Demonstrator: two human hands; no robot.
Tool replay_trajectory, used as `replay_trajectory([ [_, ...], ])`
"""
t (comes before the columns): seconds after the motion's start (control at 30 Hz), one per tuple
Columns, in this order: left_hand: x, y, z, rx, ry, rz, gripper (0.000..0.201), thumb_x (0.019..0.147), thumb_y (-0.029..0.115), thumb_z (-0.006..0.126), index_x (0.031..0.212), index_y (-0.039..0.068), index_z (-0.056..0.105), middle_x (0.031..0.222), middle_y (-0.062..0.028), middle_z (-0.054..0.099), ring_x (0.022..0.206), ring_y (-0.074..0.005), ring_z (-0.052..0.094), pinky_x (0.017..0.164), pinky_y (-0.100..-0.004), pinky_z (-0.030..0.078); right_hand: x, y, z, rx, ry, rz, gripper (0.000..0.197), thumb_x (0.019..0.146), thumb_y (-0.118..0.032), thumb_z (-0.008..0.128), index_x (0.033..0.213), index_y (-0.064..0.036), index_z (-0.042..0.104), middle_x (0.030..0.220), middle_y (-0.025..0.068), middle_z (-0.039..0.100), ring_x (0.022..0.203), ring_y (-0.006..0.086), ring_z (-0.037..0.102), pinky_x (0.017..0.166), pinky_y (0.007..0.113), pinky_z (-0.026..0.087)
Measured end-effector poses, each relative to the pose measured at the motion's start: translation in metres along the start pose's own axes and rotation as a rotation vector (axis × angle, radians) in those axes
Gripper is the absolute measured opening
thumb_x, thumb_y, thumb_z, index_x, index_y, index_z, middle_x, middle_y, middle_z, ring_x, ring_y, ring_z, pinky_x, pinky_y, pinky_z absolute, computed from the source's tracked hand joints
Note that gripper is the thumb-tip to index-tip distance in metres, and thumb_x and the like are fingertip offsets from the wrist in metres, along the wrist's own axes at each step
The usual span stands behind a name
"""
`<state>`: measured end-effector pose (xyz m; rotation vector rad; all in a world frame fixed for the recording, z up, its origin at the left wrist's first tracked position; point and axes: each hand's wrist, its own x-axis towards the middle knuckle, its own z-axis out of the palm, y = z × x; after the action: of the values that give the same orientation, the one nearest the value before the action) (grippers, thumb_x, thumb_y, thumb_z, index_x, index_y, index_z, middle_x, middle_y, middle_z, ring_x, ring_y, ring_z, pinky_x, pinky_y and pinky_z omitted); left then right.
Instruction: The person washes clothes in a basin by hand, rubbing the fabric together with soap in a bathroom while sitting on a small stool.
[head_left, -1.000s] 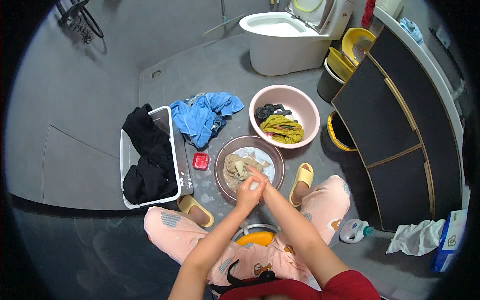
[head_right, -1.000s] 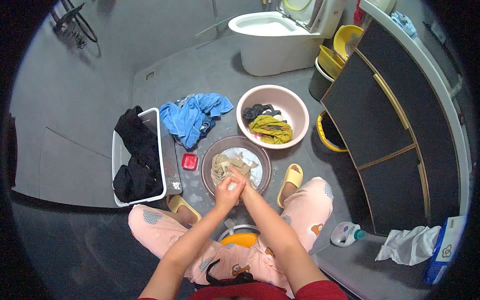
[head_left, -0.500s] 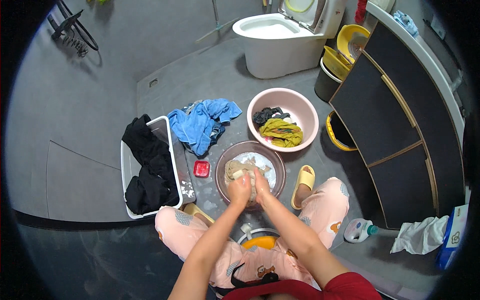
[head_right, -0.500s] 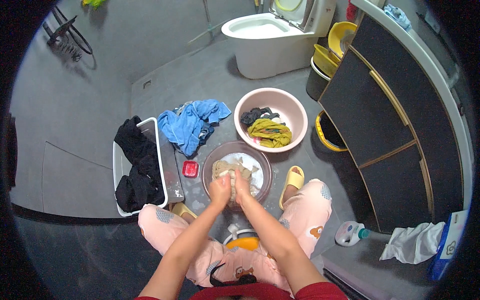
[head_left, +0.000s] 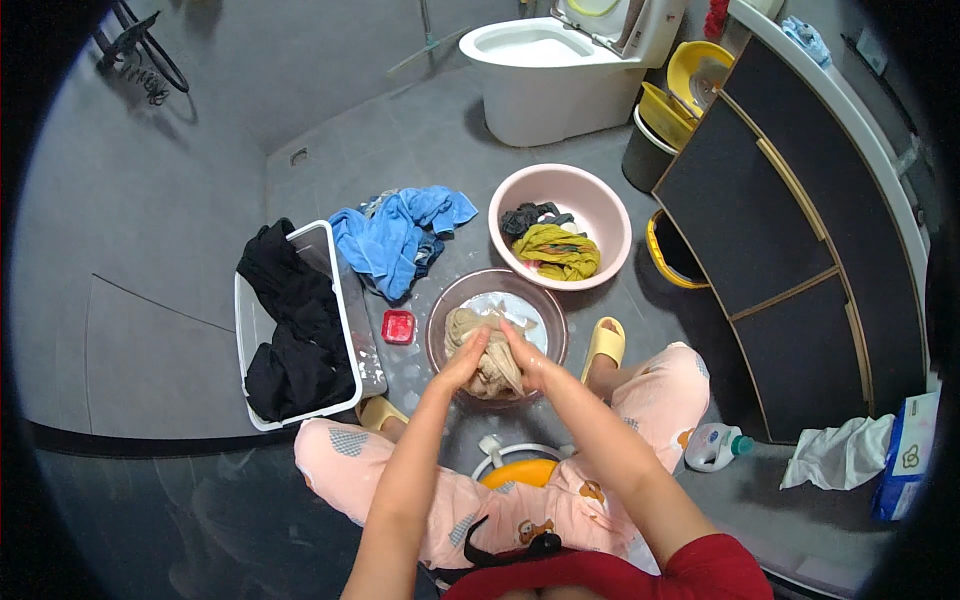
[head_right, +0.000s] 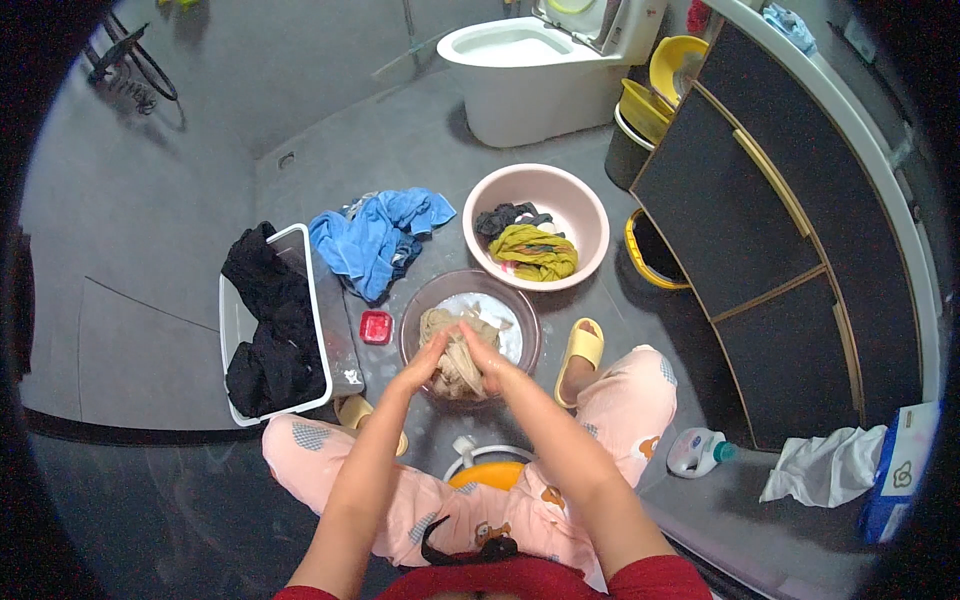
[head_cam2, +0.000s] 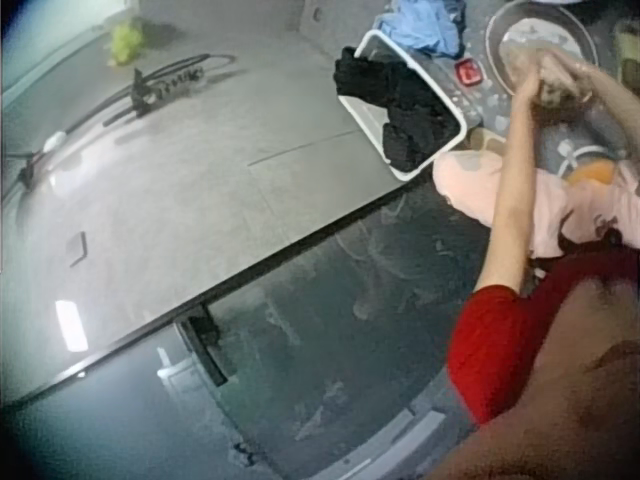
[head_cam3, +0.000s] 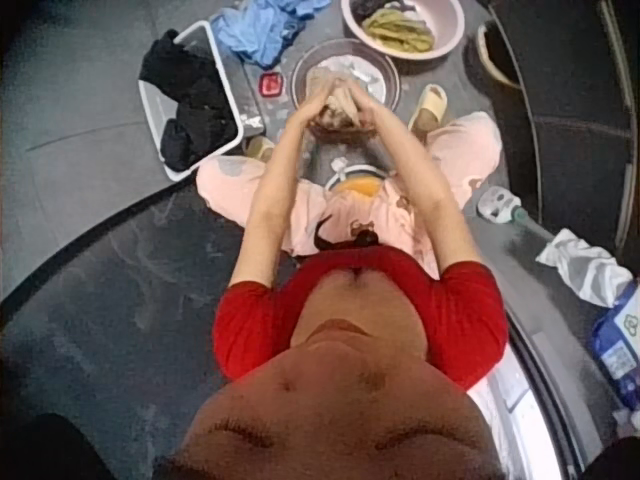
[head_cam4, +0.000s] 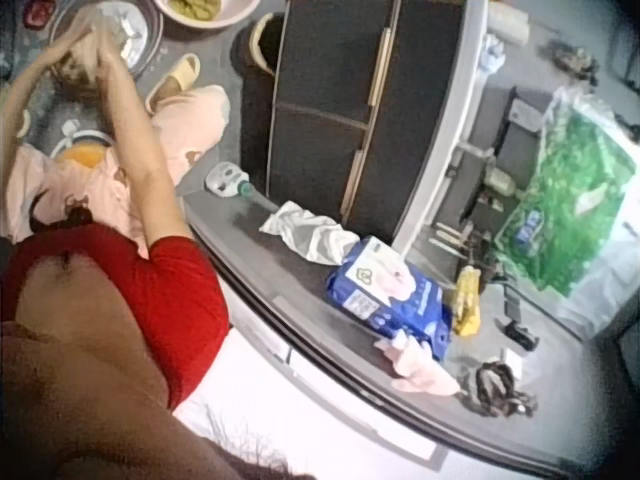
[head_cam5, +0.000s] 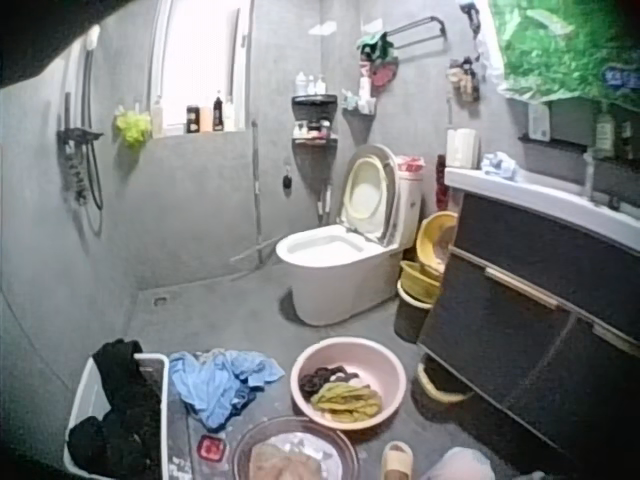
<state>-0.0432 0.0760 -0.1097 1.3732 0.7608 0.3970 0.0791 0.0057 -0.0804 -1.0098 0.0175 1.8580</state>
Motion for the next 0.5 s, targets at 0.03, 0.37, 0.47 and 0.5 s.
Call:
replay_trajectory([
  [0.03, 0.001, -0.011, -0.003, -0.114, -0.177, -0.121, 0.051, 0.08, 0.037, 0.052, 0.116, 0.002, 0.045, 0.111, -0.0087, 0.051, 0.099, -0.0197, 0.049, 0.086, -0.0306, 0.037, 0.004, -0.004, -0.003, -0.035, -0.007, -0.033, 0.062, 0.079, -0.057, 0.039, 0.109, -0.0033, 0.05, 0.104, 0.0121, 0.056, 0.091, 0.0226, 0.056, 0.081, 0.035, 0.044],
  [0.37, -0.014, 0.021, -0.007, -0.131, 0.184, -0.075, 0.036, 0.076, 0.025, 0.061, 0.103, 0.001, 0.054, 0.098, -0.0087, 0.058, 0.087, -0.0189, 0.056, 0.073, -0.0308, 0.045, -0.009, 0.008, -0.031, -1.188, -0.013, -0.608, 0.045, 0.074, -0.03, 0.062, 0.108, -0.0019, 0.05, 0.096, 0.0052, 0.055, 0.09, 0.0135, 0.05, 0.08, 0.027, 0.04],
  [0.47, -0.009, 0.036, -0.001, -0.621, 0.301, -0.092, 0.044, 0.078, 0.027, 0.058, 0.111, 0.0, 0.046, 0.104, -0.0105, 0.053, 0.091, -0.02, 0.054, 0.076, -0.0326, 0.045, 0.007, 0.027, -0.067, -1.251, -0.052, -0.436, 0.036, 0.073, -0.021, 0.062, 0.102, -0.0019, 0.054, 0.09, 0.0044, 0.057, 0.084, 0.0121, 0.052, 0.078, 0.026, 0.041],
  [0.5, -0.007, 0.033, -0.005, -0.573, 0.459, -0.114, 0.045, 0.078, 0.028, 0.057, 0.112, 0.0, 0.044, 0.105, -0.0106, 0.052, 0.093, -0.02, 0.053, 0.077, -0.0325, 0.044, 0.009, 0.03, -0.064, -0.987, 0.033, -0.503, 0.027, 0.071, -0.021, 0.063, 0.089, -0.0021, 0.057, 0.079, 0.004, 0.058, 0.076, 0.0128, 0.053, 0.072, 0.025, 0.042],
])
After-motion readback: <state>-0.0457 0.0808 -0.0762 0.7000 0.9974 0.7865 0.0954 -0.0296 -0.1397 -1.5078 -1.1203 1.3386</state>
